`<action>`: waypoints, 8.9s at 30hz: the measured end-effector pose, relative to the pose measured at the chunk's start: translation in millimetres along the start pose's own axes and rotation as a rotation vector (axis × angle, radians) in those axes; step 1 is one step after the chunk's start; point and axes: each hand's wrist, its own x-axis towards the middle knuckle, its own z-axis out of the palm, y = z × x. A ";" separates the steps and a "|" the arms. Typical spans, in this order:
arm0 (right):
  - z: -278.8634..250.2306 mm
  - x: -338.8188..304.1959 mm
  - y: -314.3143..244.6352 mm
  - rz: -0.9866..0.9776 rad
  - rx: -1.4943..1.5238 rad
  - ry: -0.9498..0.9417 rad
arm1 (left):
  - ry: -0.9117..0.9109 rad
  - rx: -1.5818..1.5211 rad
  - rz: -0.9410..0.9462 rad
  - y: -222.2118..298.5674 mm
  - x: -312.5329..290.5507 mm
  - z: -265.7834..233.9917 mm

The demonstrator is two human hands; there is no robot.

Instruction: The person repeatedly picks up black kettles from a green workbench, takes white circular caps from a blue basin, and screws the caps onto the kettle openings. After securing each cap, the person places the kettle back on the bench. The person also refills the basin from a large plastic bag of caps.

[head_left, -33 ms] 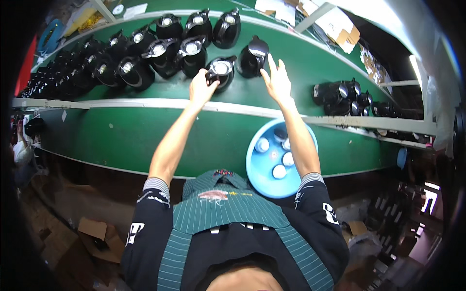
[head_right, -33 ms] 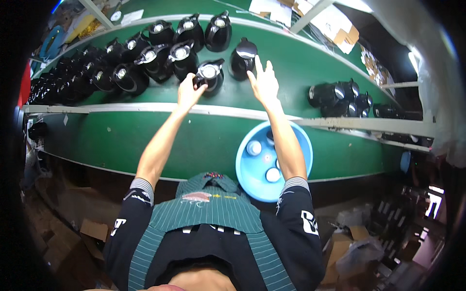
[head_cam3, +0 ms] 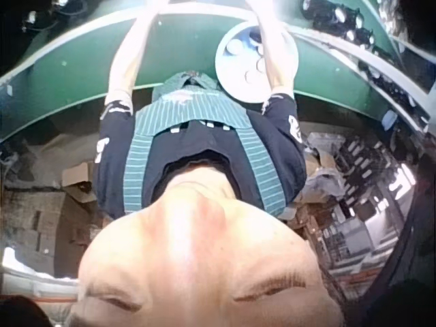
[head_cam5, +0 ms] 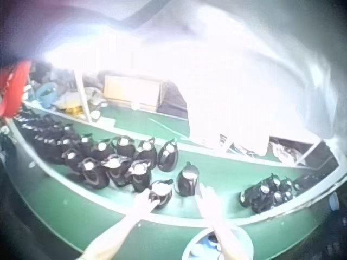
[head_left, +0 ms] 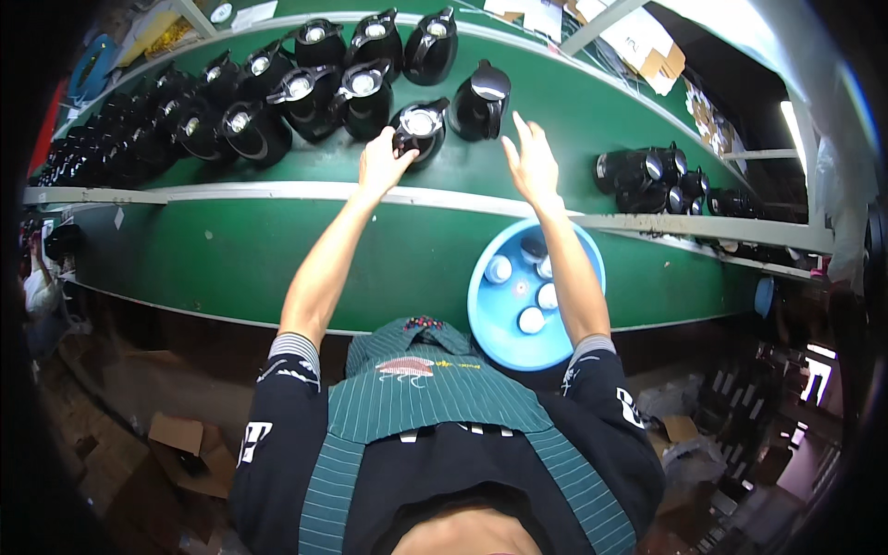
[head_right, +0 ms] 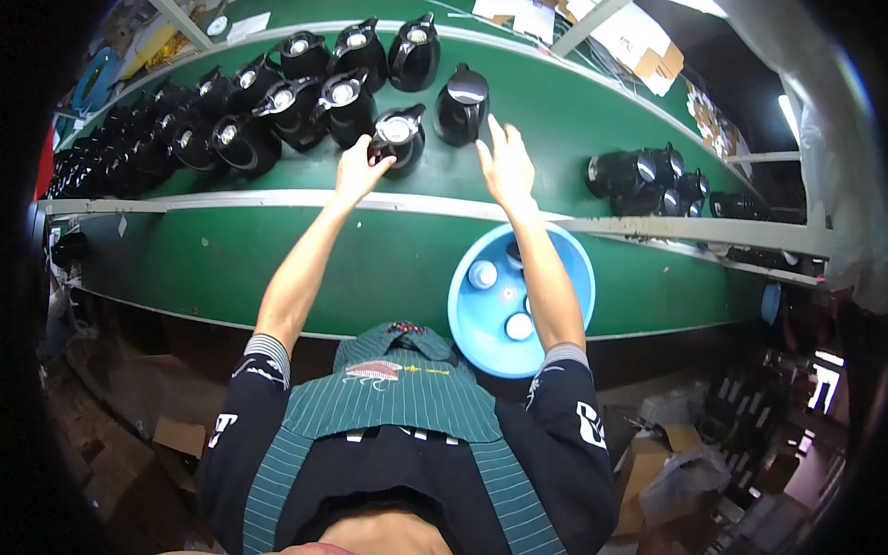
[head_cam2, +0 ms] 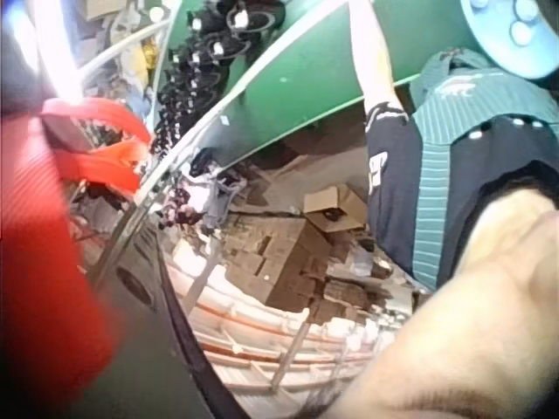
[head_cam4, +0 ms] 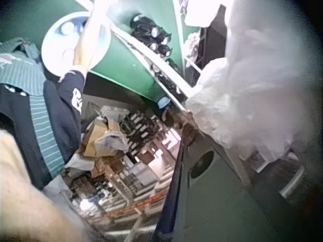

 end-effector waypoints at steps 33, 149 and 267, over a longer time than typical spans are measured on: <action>-92.9 -122.8 -131.4 0.025 0.720 -0.249 | -0.177 0.122 0.446 41.5 -173.8 -58.0; 11.3 -219.7 8.2 0.696 0.027 -0.124 | -0.030 -0.153 0.065 6.8 -217.4 -75.1; -28.6 -170.7 -154.6 1.424 1.677 -0.572 | 0.086 0.323 0.909 -22.2 -168.3 -15.0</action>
